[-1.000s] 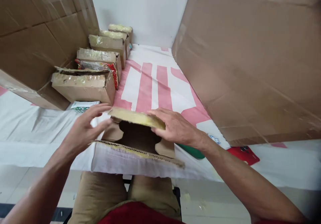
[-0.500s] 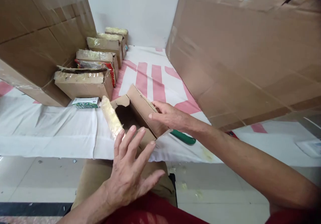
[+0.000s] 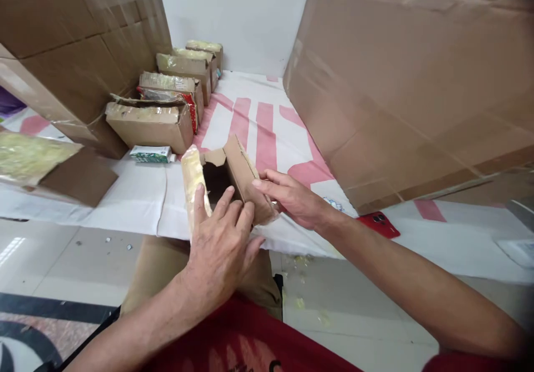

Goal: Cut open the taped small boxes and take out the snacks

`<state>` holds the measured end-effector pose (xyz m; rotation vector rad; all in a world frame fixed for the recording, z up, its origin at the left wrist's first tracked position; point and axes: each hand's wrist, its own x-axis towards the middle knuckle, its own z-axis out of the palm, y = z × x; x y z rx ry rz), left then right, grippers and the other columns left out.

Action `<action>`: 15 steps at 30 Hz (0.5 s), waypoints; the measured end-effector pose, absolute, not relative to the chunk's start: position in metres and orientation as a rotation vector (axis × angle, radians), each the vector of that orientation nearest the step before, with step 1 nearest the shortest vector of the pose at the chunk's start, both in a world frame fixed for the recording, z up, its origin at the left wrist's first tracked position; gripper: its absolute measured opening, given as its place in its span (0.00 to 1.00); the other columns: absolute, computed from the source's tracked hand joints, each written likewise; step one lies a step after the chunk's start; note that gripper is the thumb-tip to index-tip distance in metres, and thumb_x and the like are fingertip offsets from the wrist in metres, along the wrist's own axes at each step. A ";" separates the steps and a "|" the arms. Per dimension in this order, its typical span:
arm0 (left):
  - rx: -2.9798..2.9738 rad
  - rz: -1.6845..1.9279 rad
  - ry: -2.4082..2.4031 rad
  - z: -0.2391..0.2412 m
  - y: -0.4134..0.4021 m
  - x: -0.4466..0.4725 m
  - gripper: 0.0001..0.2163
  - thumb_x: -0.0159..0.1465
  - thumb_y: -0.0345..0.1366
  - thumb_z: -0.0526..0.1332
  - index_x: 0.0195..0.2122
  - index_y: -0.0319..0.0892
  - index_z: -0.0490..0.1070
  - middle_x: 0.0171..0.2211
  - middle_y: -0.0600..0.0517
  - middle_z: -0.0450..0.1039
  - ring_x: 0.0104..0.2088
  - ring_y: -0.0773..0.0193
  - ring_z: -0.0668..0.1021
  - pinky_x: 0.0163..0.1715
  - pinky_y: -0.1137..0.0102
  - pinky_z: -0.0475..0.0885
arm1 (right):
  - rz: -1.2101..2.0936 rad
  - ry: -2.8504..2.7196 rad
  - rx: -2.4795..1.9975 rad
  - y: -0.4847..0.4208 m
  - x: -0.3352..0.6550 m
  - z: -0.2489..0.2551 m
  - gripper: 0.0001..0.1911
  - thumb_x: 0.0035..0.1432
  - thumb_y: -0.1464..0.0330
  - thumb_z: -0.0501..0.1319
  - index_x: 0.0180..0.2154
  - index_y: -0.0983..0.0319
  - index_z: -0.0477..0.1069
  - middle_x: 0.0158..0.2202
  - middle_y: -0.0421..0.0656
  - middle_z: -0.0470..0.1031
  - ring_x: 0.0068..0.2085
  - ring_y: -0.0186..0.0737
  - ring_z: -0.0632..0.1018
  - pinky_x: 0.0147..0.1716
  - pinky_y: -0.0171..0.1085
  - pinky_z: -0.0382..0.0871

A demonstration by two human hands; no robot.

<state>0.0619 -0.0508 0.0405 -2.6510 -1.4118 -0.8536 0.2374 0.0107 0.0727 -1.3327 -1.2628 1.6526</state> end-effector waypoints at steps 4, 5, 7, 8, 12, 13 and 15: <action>-2.564 -1.091 -1.462 0.034 -0.058 0.055 0.07 0.68 0.32 0.62 0.47 0.40 0.73 0.41 0.43 0.84 0.56 0.45 0.82 0.69 0.37 0.56 | 1.739 -1.225 -1.186 -0.003 0.230 0.067 0.15 0.61 0.55 0.67 0.41 0.59 0.71 0.38 0.42 0.77 0.35 0.36 0.78 0.26 0.33 0.77; -2.540 -1.161 -1.494 0.031 -0.058 0.051 0.07 0.68 0.32 0.62 0.47 0.41 0.74 0.41 0.44 0.85 0.54 0.46 0.83 0.68 0.38 0.57 | 1.747 -1.222 -1.143 -0.006 0.228 0.065 0.15 0.62 0.56 0.67 0.43 0.59 0.72 0.41 0.43 0.78 0.37 0.38 0.80 0.29 0.35 0.80; -2.517 -1.288 -1.586 0.026 -0.059 0.042 0.08 0.68 0.31 0.61 0.47 0.42 0.75 0.42 0.47 0.85 0.49 0.50 0.85 0.68 0.40 0.60 | 1.730 -1.264 -1.055 -0.012 0.223 0.059 0.13 0.63 0.60 0.65 0.46 0.59 0.72 0.44 0.45 0.79 0.43 0.40 0.82 0.35 0.38 0.82; -2.508 -1.351 -1.638 0.025 -0.060 0.036 0.08 0.67 0.31 0.61 0.46 0.44 0.76 0.42 0.49 0.85 0.46 0.53 0.86 0.67 0.41 0.61 | 1.697 -1.314 -1.019 -0.016 0.219 0.056 0.12 0.63 0.63 0.65 0.47 0.59 0.73 0.46 0.45 0.80 0.46 0.41 0.82 0.38 0.38 0.82; -2.392 -1.565 -1.731 0.022 -0.066 0.011 0.06 0.68 0.31 0.61 0.38 0.47 0.77 0.38 0.57 0.85 0.40 0.59 0.86 0.67 0.48 0.65 | 1.394 -1.621 -0.954 -0.031 0.200 0.043 0.11 0.63 0.70 0.61 0.47 0.59 0.73 0.48 0.44 0.80 0.50 0.40 0.81 0.48 0.41 0.79; -2.366 -1.591 -1.718 0.021 -0.069 0.006 0.05 0.68 0.32 0.61 0.37 0.48 0.77 0.37 0.57 0.85 0.40 0.60 0.86 0.67 0.50 0.65 | 1.280 -1.693 -0.946 -0.036 0.194 0.040 0.11 0.63 0.70 0.61 0.47 0.59 0.74 0.46 0.44 0.81 0.48 0.40 0.81 0.48 0.41 0.78; -2.344 -1.610 -1.696 0.017 -0.074 -0.004 0.04 0.68 0.32 0.63 0.37 0.48 0.76 0.37 0.58 0.84 0.42 0.62 0.85 0.68 0.54 0.64 | 1.030 -1.794 -0.916 -0.044 0.182 0.035 0.08 0.64 0.69 0.61 0.45 0.59 0.73 0.44 0.44 0.80 0.45 0.39 0.81 0.47 0.41 0.77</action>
